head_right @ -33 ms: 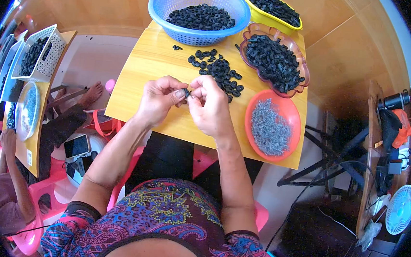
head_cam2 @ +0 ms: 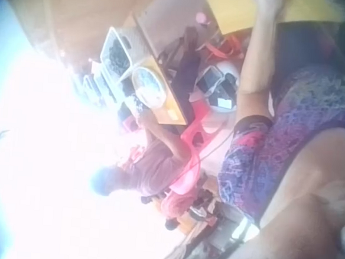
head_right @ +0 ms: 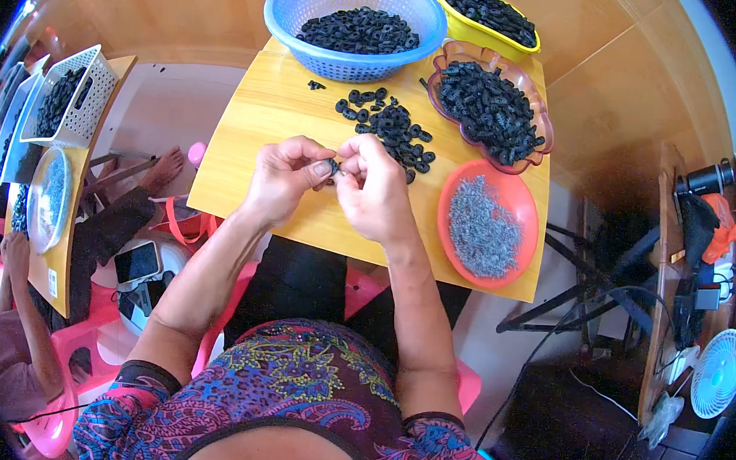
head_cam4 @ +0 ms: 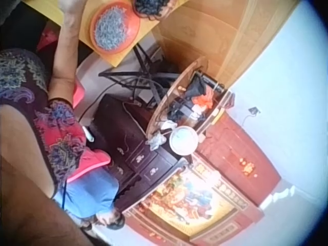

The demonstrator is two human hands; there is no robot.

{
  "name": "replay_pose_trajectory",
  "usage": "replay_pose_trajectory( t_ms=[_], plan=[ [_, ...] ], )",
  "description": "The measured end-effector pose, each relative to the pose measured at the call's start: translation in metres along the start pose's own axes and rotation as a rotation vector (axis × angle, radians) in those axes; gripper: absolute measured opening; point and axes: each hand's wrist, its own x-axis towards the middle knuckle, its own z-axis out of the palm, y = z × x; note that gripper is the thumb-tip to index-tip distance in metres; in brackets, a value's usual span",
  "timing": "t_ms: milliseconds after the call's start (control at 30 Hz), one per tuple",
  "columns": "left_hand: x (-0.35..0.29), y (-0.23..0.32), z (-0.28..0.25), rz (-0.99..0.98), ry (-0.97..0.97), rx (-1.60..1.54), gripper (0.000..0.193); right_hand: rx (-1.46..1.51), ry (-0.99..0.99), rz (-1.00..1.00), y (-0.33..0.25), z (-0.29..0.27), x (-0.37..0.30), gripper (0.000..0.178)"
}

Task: The person assembles plastic clips by taking metal springs from a tray and inserting them into plastic components by hand.

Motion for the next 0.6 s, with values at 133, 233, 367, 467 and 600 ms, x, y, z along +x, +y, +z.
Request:
replay_pose_trajectory(
  t_ms=[133, 233, 367, 467, 600],
  plan=[
    [0.001, 0.0, -0.003, -0.005, -0.029, 0.058, 0.007, -0.061, -0.014, -0.017, 0.002, 0.002, -0.003, 0.023],
    [0.0, 0.002, -0.001, -0.045, -0.045, -0.077, 0.006, 0.004, -0.011, -0.062, 0.008, -0.002, -0.007, 0.02],
    [-0.002, -0.004, 0.002, -0.08, -0.055, -0.219, 0.005, 0.089, -0.014, -0.084, 0.017, -0.007, -0.012, 0.016],
    [-0.002, -0.007, 0.005, -0.065, -0.041, -0.184, 0.005, 0.167, -0.022, -0.084, 0.015, -0.005, -0.012, 0.013],
    [-0.001, -0.009, 0.01, -0.069, -0.047, -0.214, 0.007, 0.103, 0.035, -0.151, 0.015, -0.002, -0.011, 0.009]
  ],
)
